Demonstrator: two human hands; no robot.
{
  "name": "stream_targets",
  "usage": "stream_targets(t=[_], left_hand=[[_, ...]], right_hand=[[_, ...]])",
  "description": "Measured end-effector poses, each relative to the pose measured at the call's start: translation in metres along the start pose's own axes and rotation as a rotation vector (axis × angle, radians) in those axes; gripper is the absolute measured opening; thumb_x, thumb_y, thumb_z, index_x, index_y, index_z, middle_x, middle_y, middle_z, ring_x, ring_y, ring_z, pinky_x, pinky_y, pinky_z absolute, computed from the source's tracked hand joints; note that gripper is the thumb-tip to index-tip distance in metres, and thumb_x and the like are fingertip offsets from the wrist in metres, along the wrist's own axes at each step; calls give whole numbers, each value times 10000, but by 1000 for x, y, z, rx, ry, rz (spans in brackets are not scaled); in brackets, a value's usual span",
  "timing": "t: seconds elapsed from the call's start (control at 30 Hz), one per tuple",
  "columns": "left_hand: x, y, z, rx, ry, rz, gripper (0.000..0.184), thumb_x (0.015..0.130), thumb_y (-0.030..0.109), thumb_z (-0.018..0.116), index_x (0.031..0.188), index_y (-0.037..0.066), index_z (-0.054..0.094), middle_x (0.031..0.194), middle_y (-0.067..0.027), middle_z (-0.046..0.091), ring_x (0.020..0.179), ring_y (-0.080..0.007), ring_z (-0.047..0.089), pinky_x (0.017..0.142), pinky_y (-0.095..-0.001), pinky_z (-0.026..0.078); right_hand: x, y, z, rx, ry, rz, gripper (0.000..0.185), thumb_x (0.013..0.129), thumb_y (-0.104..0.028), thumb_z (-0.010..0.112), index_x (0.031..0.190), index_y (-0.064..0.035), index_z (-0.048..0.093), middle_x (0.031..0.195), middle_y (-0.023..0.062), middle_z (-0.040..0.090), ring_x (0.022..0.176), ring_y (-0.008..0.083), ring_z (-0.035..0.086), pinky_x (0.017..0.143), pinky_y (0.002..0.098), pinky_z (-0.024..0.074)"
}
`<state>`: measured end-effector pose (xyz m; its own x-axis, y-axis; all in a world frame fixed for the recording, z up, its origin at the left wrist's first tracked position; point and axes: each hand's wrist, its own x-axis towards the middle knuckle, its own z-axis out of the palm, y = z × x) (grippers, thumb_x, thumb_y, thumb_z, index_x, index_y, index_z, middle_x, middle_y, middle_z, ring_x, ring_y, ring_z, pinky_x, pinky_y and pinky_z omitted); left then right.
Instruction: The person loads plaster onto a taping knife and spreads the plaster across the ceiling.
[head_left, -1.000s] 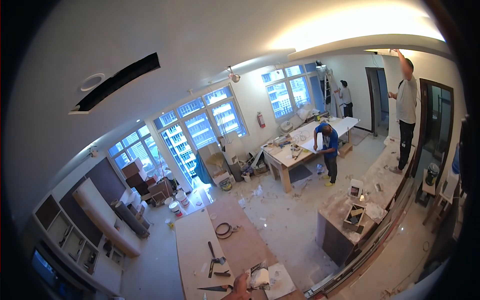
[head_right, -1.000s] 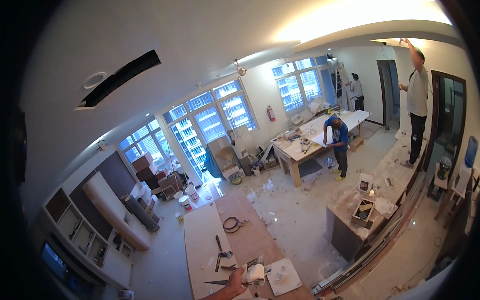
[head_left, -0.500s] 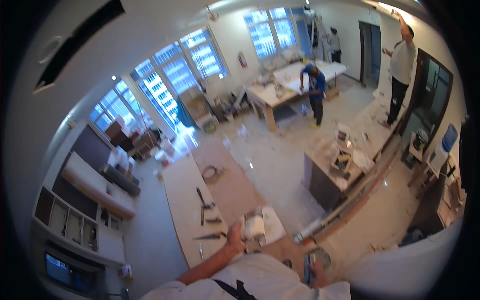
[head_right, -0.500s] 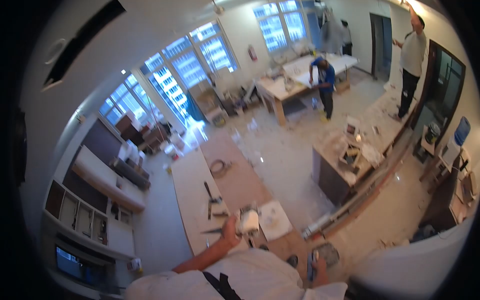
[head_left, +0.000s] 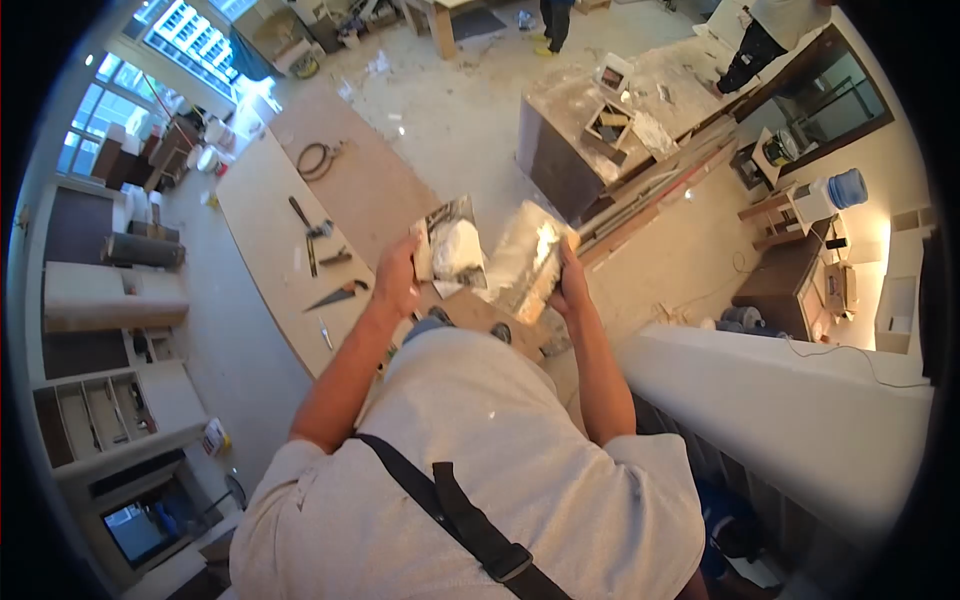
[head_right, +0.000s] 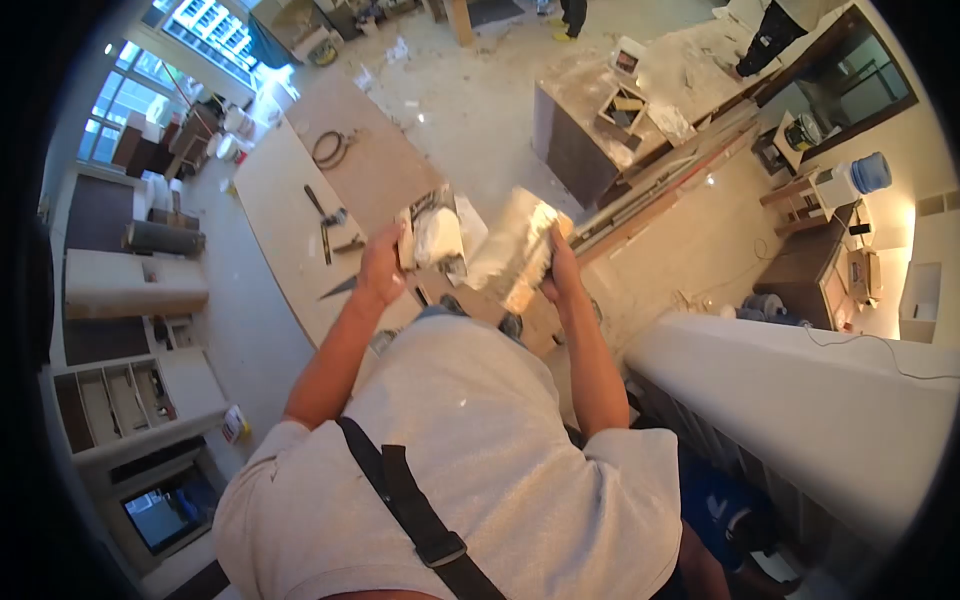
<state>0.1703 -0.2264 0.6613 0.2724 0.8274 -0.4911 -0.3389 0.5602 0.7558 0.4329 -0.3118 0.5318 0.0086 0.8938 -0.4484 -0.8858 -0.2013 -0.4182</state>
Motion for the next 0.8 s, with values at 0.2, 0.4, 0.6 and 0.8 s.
stream_targets(t=[0.2,0.4,0.6,0.8], left_hand=[[7,17,2,137,-94,0,279,946,177,466,1100,-30,572,973,-85,638,830,-147,641,722,-275,528],[16,11,-12,150,-110,-6,299,953,200,483,1114,-34,574,969,-69,640,823,-123,632,707,-254,521],[2,22,-27,135,-160,-113,417,974,367,470,1159,4,556,970,-70,630,799,-127,637,658,-272,546],[-45,33,-70,81,-238,-119,531,981,417,392,1298,0,479,1082,-99,604,910,-201,643,734,-299,523]], right_hand=[[-2,-17,86,-130,-95,183,494,969,-432,433,1224,-13,491,1101,142,626,926,227,663,802,395,572],[7,-14,110,-249,-130,257,516,965,-433,445,1248,-4,482,1143,157,607,987,242,644,845,388,553],[13,-4,111,-162,-149,312,545,969,-433,429,1282,12,458,1206,190,573,1064,293,605,909,425,515],[11,2,121,-76,-187,282,549,962,-425,453,1294,13,451,1235,195,559,1090,312,592,924,454,506]])
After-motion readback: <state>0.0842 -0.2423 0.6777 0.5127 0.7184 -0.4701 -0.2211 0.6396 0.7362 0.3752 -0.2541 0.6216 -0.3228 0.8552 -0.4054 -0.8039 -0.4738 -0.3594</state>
